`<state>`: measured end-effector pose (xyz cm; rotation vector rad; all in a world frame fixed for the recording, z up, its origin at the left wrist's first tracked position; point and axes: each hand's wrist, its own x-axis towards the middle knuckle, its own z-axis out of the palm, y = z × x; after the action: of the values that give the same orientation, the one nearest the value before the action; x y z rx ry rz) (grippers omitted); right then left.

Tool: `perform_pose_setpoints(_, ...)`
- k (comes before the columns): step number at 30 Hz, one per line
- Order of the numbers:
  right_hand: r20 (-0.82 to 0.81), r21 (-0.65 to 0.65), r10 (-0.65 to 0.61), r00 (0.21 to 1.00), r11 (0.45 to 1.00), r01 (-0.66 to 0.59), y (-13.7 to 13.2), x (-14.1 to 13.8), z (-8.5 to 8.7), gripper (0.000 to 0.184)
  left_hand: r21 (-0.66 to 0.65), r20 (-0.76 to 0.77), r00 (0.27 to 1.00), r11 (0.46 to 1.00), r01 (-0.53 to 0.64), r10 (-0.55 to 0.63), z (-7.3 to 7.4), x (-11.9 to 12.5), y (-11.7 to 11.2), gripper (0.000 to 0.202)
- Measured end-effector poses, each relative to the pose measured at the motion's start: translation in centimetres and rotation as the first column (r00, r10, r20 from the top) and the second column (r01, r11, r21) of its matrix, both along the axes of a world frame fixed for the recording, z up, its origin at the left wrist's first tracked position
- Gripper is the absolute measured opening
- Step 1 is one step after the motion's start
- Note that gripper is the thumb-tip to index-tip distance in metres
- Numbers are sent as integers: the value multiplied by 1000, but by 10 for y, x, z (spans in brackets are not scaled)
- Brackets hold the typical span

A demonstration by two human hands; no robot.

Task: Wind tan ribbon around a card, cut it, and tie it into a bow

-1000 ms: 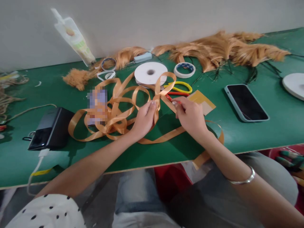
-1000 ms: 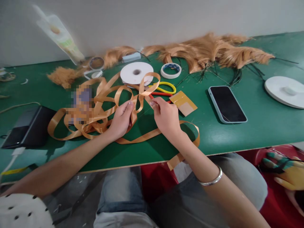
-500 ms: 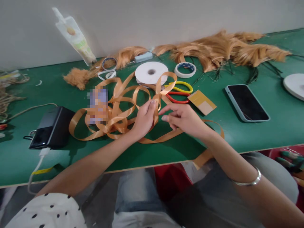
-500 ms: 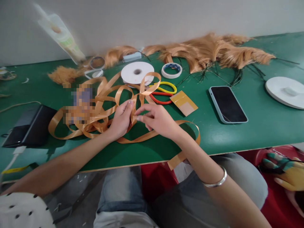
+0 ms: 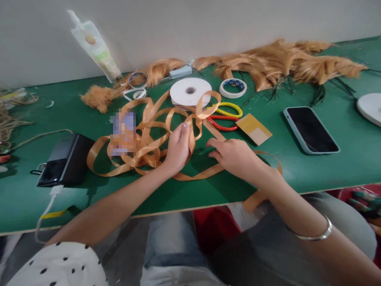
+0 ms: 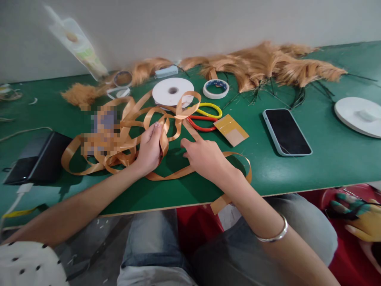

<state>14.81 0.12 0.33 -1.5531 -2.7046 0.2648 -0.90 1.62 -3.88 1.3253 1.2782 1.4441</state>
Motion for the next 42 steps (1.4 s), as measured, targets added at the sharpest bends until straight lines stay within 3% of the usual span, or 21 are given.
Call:
perform_pose_setpoints(3,104,68,-50,993,997,43,0,1,0,20,5,30,999,1000,-20,20,-2,-1,2,36)
perform_pose_setpoints(7,-7,19,52,999,998,-52,-1,3,2,21,-9,77,997,1000,-23,24,-3,-1,2,36)
perform_pose_setpoints(9,16,31,70,997,997,-71,0,5,1,21,-8,105,994,999,-32,33,-3,-1,3,36)
perform_pose_setpoints(13,151,151,-68,986,987,45,3,8,-4,21,7,149,988,999,-45,43,-3,0,3,37)
perform_pose_setpoints(17,-5,176,-211,977,962,208,3,3,-6,27,-2,167,985,999,-36,36,-3,0,3,37)
perform_pose_setpoints(20,-259,70,-271,927,952,298,2,-2,-8,29,-3,165,986,999,-32,32,-2,0,3,35)
perform_pose_setpoints(23,-597,-132,-294,746,954,270,1,-8,-12,27,3,160,987,1000,-26,25,-2,0,3,35)
perform_pose_setpoints(27,-878,-389,-396,268,918,79,-1,-18,-17,23,31,170,985,998,-46,40,-2,1,3,40)
perform_pose_setpoints(30,-834,-535,-548,-56,830,-155,-4,-24,-17,20,27,198,980,999,-41,35,-3,2,3,39)
perform_pose_setpoints(32,-744,-586,-643,-181,759,-284,-5,-25,-16,17,14,201,979,999,-29,25,-4,2,3,38)
perform_pose_setpoints(34,-659,-615,-712,-242,696,-370,-6,-24,-14,16,1,200,980,1000,-23,22,-5,2,2,37)
perform_pose_setpoints(36,-614,-627,-746,-256,659,-416,-6,-22,-13,17,-6,219,975,999,-40,40,-5,1,3,36)
perform_pose_setpoints(38,-630,-635,-748,-211,652,-415,-5,-21,-12,14,-7,248,967,998,-64,64,-6,1,4,35)
perform_pose_setpoints(40,-684,-648,-723,-96,663,-374,-5,-20,-9,9,-7,275,959,998,-70,69,-6,1,5,36)
perform_pose_setpoints(42,-717,-677,-691,88,662,-322,-5,-21,-6,10,-1,282,958,998,-62,60,-5,1,5,38)
